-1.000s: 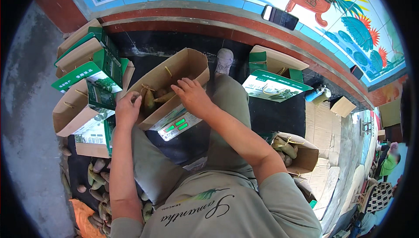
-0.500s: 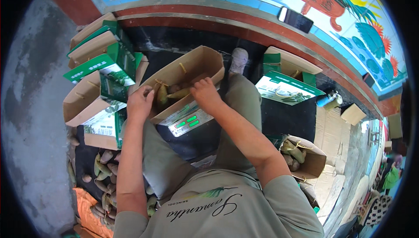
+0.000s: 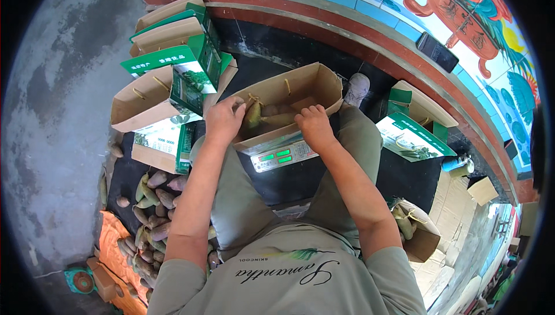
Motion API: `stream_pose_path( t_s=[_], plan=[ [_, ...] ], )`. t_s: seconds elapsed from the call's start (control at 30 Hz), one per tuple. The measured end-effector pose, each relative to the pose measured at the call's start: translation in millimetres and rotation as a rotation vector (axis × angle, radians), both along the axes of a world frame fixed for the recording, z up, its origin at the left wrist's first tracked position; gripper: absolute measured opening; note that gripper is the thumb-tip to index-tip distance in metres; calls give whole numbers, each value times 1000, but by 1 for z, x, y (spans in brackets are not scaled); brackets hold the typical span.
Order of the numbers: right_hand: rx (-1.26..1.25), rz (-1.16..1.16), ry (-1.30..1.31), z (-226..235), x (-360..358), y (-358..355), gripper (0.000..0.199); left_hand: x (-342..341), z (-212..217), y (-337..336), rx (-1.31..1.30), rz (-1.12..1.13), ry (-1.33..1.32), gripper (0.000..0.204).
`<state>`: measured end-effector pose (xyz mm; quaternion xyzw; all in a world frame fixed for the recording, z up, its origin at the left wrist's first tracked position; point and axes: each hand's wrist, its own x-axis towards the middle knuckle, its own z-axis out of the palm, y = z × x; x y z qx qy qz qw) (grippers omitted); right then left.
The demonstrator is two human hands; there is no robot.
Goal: Sorting and weighing potatoes into paper bags on a digital scale.
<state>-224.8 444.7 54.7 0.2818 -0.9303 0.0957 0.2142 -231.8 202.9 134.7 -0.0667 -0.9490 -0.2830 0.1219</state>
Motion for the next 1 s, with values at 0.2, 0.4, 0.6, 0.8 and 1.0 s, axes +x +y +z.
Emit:
stream_pose_path(
  t_s=[0.2,0.4,0.6,0.8,1.0],
  plan=[
    [8,-4,-51,3,4,0,6,1,2,1,44,11,2,17],
    [48,-13,-77,4,7,-1,7,2,0,-1,44,20,15,16],
    [25,-38,-74,2,8,-1,8,4,7,1,28,27,0,16],
    [-19,-37,-56,-3,7,-1,9,4,3,0,56,4,29,17],
    [-46,-40,-42,-7,8,-1,10,3,0,1,44,12,68,16]
  ],
)
